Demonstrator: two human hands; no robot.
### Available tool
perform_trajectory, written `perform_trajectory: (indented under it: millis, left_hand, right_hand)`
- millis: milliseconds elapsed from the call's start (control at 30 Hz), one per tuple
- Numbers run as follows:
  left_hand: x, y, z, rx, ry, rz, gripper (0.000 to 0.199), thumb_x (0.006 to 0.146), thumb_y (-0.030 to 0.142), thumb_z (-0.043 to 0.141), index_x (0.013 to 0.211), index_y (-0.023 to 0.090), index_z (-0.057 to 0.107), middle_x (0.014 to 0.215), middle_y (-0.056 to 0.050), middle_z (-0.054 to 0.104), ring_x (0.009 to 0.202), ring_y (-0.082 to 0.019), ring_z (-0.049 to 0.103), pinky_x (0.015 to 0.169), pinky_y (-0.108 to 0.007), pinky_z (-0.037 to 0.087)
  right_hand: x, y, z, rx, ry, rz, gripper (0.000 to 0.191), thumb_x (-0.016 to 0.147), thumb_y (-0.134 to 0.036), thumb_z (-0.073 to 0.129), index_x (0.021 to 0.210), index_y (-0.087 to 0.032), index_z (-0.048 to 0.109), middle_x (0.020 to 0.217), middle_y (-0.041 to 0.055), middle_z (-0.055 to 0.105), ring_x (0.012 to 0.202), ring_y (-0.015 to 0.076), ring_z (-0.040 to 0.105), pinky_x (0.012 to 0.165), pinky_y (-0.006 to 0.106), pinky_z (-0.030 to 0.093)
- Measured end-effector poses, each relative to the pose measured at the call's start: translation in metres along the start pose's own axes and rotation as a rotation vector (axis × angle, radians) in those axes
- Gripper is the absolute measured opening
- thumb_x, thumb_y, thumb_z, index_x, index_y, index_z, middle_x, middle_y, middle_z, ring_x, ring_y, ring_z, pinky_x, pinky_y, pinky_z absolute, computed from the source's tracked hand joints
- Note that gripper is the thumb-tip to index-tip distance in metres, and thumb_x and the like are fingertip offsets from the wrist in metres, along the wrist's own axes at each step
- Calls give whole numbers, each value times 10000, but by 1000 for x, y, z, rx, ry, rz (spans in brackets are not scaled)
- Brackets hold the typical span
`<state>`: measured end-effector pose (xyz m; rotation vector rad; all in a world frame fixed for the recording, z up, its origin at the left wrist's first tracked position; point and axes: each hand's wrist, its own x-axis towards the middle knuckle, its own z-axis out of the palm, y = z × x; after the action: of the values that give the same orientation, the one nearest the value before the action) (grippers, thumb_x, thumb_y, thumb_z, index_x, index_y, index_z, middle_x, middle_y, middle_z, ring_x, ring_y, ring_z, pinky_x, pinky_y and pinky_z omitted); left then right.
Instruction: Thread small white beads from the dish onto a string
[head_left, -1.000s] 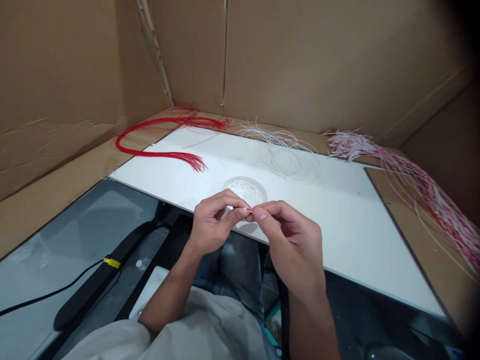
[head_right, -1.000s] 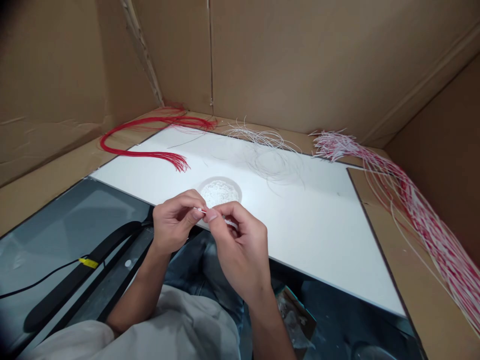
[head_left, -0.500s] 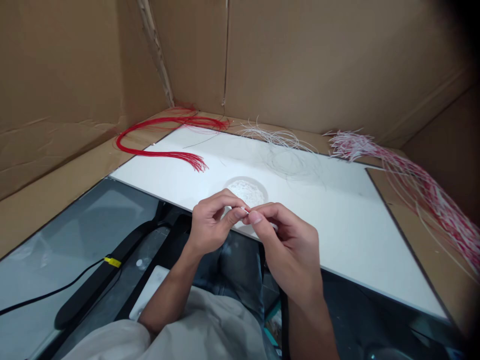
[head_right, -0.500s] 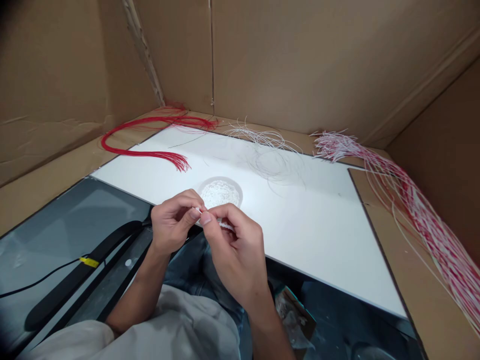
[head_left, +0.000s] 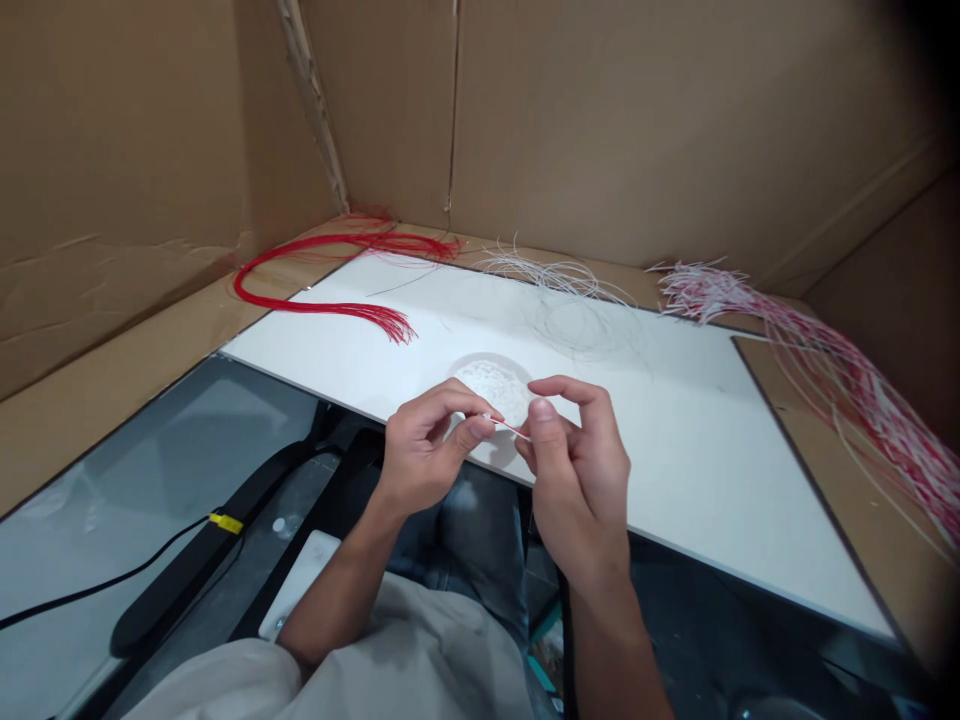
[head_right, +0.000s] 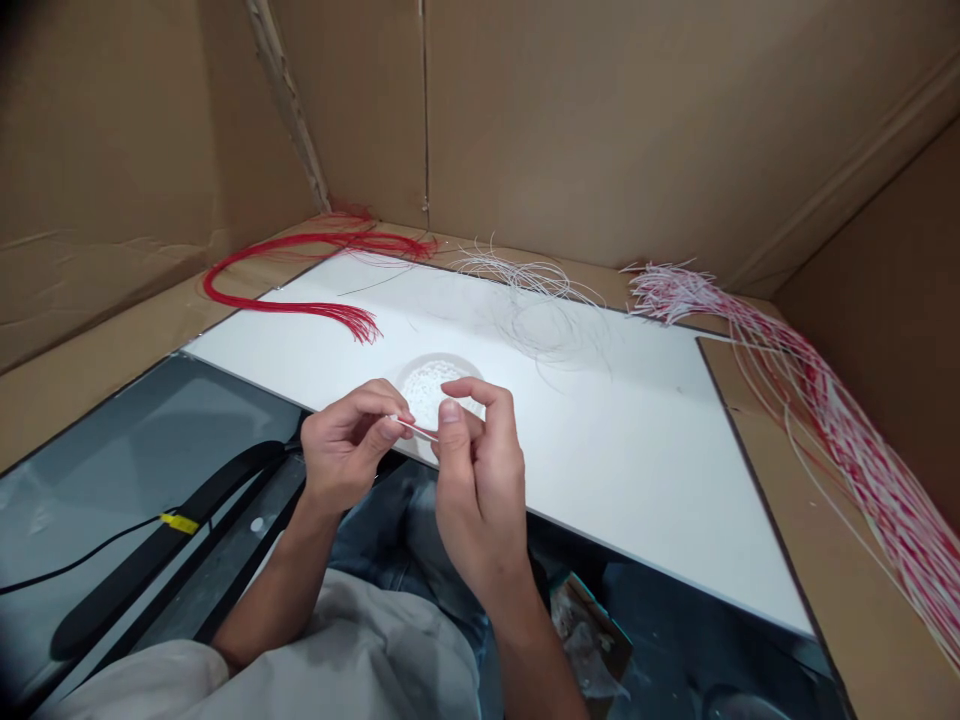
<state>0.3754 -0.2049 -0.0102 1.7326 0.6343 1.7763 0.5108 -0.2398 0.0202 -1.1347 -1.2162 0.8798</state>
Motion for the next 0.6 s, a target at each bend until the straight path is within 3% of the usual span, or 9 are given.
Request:
perform_trajectory:
  millis: [167,333,600]
  left_hand:
    - [-1,1,0,26,-16,14,34,936,171,724,951,188,748,846,-39,765,755,-127,683,675,-236,545]
    - [0,3,-1,90,-65,83,29,925,170,737,943,189,751,835,-43,775,770,-145,703,708,-267,574]
    - [2,8,4,266,-132,229,19,924,174,744,936,175,730,824,-52,782,738,-155,691,705,-293,575]
  right_hand:
    - [-2,2,2,-70,37,-44,174,1030,-399,553,1140,-265,553,664,-68,551,522,107,469,514,241,414]
    - [-3,2,4,0,55,-17,169,1027,-408,558,1134,-278,564,692,-63,504,549,114,515,576,261,484]
    - [-6,3,3,-94,55,-69,162,1051,-400,512,1123,-265,565,648,-58,528,498,129,519,496,267,428]
